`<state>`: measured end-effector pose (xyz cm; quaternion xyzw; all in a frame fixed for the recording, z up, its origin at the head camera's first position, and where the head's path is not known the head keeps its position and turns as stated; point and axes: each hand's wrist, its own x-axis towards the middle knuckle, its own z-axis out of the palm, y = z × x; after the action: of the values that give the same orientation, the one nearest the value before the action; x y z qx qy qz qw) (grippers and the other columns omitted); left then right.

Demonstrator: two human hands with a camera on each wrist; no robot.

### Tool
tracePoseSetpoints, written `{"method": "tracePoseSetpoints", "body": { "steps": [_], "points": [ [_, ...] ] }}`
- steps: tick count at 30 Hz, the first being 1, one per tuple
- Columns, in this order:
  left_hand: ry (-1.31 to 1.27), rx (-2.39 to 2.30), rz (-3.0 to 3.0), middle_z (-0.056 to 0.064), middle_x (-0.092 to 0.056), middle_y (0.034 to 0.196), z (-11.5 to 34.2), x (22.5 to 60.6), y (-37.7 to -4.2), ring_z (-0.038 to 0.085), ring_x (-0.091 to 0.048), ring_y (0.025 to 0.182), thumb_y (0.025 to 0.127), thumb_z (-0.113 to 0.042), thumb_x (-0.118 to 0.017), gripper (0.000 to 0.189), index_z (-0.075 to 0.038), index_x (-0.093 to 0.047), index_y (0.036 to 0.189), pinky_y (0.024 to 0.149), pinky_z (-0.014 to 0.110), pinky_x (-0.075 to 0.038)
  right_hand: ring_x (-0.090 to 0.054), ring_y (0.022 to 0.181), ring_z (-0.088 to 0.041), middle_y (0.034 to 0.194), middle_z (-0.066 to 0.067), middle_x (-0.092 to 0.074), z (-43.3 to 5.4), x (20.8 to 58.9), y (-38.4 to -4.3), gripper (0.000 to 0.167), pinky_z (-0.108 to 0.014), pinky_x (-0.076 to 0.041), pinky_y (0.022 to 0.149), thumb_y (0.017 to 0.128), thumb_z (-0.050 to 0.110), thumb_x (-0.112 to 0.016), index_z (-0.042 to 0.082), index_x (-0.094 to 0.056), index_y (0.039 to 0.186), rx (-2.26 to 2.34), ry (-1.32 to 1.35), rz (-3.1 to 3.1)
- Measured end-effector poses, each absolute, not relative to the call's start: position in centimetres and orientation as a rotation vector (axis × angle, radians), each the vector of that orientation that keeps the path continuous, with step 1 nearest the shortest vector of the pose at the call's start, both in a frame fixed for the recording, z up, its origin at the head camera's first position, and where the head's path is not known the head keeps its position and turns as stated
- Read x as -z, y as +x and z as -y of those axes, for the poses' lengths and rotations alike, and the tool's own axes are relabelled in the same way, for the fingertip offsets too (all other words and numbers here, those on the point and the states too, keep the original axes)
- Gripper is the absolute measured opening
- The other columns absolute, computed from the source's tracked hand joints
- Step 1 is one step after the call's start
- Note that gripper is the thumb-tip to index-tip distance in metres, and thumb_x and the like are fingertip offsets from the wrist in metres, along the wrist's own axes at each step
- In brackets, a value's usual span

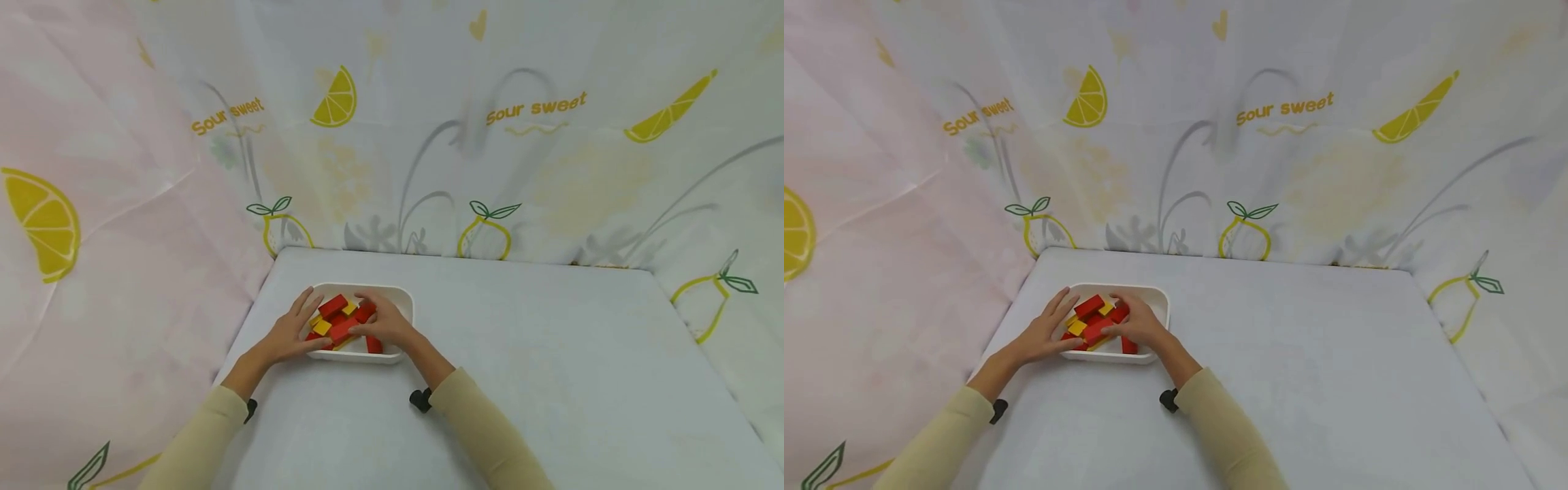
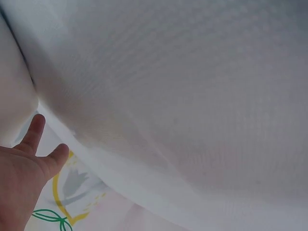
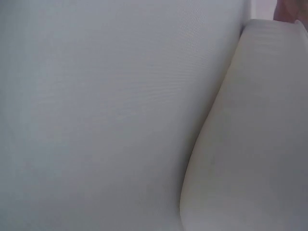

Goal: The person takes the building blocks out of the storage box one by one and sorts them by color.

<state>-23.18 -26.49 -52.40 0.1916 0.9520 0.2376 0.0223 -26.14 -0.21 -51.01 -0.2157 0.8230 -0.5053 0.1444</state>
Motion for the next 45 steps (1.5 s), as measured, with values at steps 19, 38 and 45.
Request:
{"method": "tracePoseSetpoints", "body": {
  "steps": [19,38,45],
  "points": [
    [0.581,-0.759,-3.010,0.016,-0.013,0.165,25.7,52.7,-23.2,0.048,-0.043,0.136,0.083,-0.055,-0.066,0.095,-0.014,-0.024,0.158,0.100,0.072,-0.040,-0.055,0.105,-0.013,0.123,-0.001,-0.061,1.4,51.4,-25.8,0.058,-0.026,-0.052,0.093,0.080,0.031,-0.083,0.016,-0.061,0.133,1.061,-0.819,-2.693],
    [0.569,-0.797,-3.022,0.016,-0.014,0.165,26.1,53.4,-22.3,0.049,-0.048,0.131,0.083,-0.053,-0.068,0.092,-0.016,-0.027,0.157,0.094,0.071,-0.046,-0.053,0.096,-0.009,0.108,0.001,-0.054,2.1,51.8,-24.5,0.050,-0.020,-0.051,0.084,0.079,0.033,-0.083,0.018,-0.067,0.124,0.979,-0.799,-2.673],
    [0.578,-0.805,-3.033,0.016,-0.015,0.165,26.0,53.3,-22.3,0.048,-0.052,0.127,0.085,-0.053,-0.067,0.090,-0.016,-0.027,0.157,0.094,0.071,-0.046,-0.053,0.096,-0.009,0.107,0.002,-0.054,2.0,52.0,-24.8,0.045,-0.020,-0.052,0.085,0.079,0.036,-0.082,0.019,-0.068,0.119,0.962,-0.830,-2.704]
  ]
}}
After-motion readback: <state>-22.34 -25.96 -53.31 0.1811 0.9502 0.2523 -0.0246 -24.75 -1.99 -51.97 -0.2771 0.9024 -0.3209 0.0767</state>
